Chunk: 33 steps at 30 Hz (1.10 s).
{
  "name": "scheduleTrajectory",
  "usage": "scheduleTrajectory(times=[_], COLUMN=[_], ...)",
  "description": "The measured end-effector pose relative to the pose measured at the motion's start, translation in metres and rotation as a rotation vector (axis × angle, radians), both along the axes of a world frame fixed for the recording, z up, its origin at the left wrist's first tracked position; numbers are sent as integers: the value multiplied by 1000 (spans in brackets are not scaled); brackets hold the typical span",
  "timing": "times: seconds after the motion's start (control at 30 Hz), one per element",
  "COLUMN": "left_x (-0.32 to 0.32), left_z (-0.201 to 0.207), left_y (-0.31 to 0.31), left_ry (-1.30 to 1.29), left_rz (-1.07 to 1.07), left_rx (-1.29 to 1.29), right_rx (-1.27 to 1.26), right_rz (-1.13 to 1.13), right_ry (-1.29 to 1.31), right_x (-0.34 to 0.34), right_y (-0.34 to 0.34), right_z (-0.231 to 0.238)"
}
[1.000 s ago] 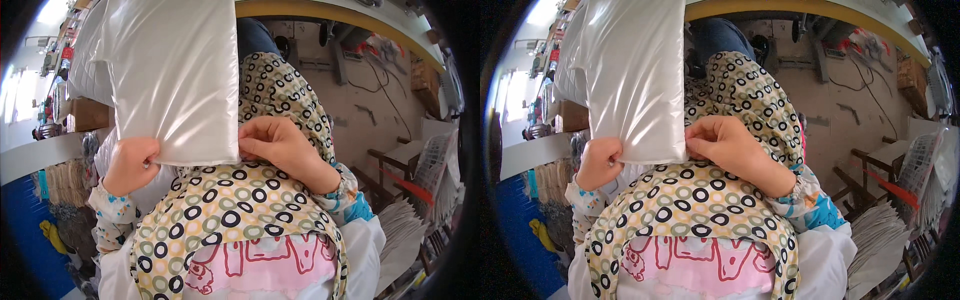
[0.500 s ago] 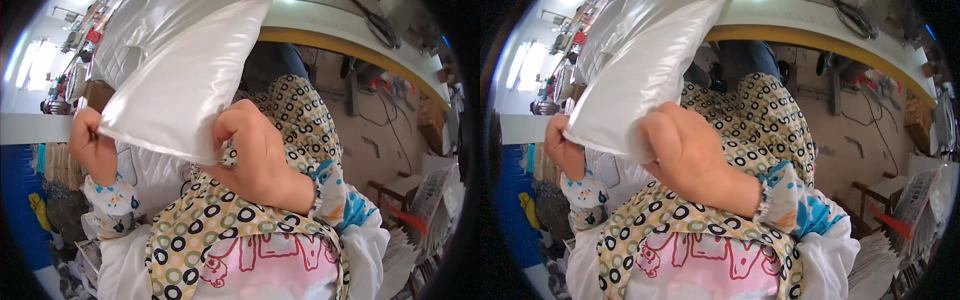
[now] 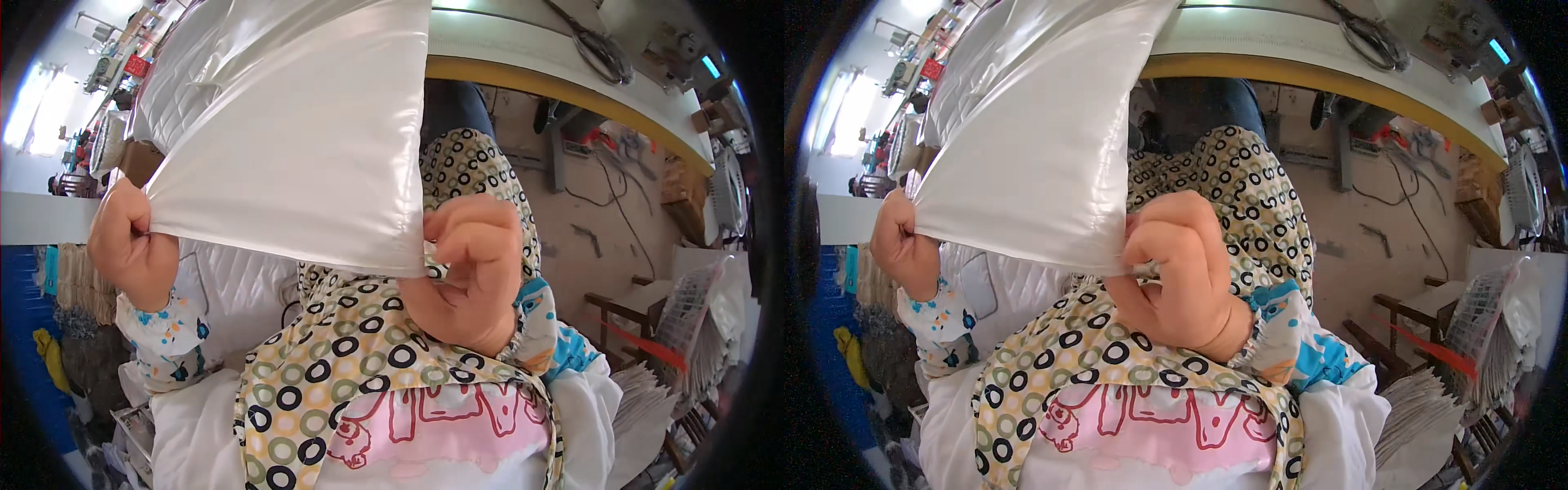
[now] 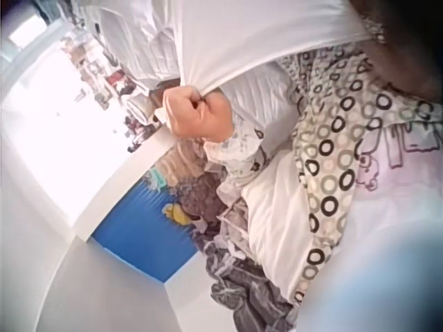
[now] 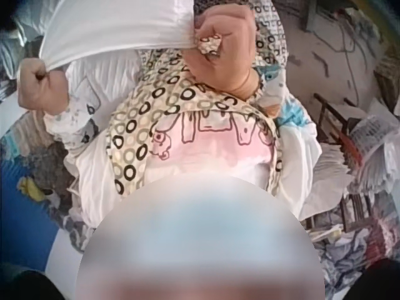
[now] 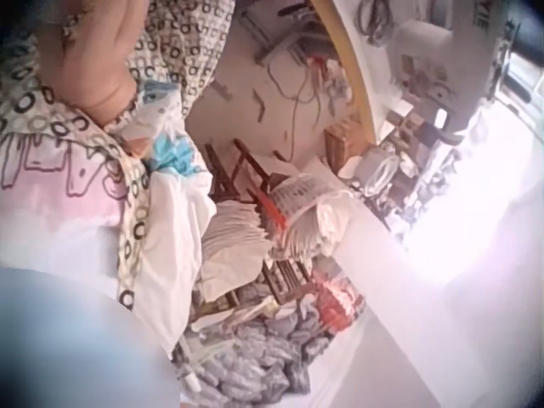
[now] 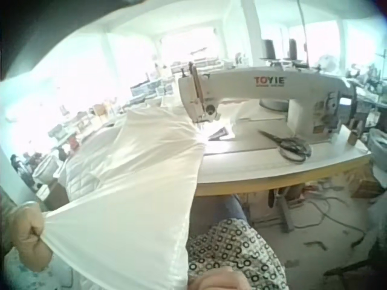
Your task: The recorder is sewing the edges of white fabric pieces together to manufacture pillowcases using an industrial sewing machine.
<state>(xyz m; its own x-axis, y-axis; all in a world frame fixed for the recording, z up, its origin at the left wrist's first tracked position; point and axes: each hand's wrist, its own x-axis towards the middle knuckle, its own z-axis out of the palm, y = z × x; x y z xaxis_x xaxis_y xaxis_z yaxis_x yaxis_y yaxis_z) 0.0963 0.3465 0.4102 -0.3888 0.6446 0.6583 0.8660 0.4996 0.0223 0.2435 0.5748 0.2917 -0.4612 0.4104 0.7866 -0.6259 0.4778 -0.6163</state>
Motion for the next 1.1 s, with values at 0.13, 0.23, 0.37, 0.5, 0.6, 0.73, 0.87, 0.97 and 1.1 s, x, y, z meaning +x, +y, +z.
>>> scheduleTrajectory(times=[0.13, 0.23, 0.37, 0.5, 0.6, 0.73, 0.87, 0.97, 1.1], left_x=[-3, 27, 32, 24, 19, 5, -8, -2, -5], left_z=[-3, -13, -21, -25, -19, -23, -11, 2, 5], left_y=[27, 57, 72, 85, 91, 96, 92, 85, 85], left_ry=[264, 143, 342, 400, 402, 400, 452, 418, 461], left_rz=[-24, -84, -532, -554, -534, -514, -549, -573, -604], left_rx=[45, 20, -159, 1, 21, 203, 184, 84, 24], right_rx=[-31, 53, 167, -1, -278, -241, -28, -58, 15], right_rz=[21, 28, 40, 0, -100, 87, 142, -67, -73], right_ry=[-47, -72, -63, -39, -231, -254, -93, 39, 39], right_x=[-6, 1, 0, -17, -31, -28, -26, -32, -35], right_y=[-7, -4, -8, -18, -26, -33, -30, -26, -19], right_z=[3, 8, 8, 2, -8, 0, 6, 19, 33])
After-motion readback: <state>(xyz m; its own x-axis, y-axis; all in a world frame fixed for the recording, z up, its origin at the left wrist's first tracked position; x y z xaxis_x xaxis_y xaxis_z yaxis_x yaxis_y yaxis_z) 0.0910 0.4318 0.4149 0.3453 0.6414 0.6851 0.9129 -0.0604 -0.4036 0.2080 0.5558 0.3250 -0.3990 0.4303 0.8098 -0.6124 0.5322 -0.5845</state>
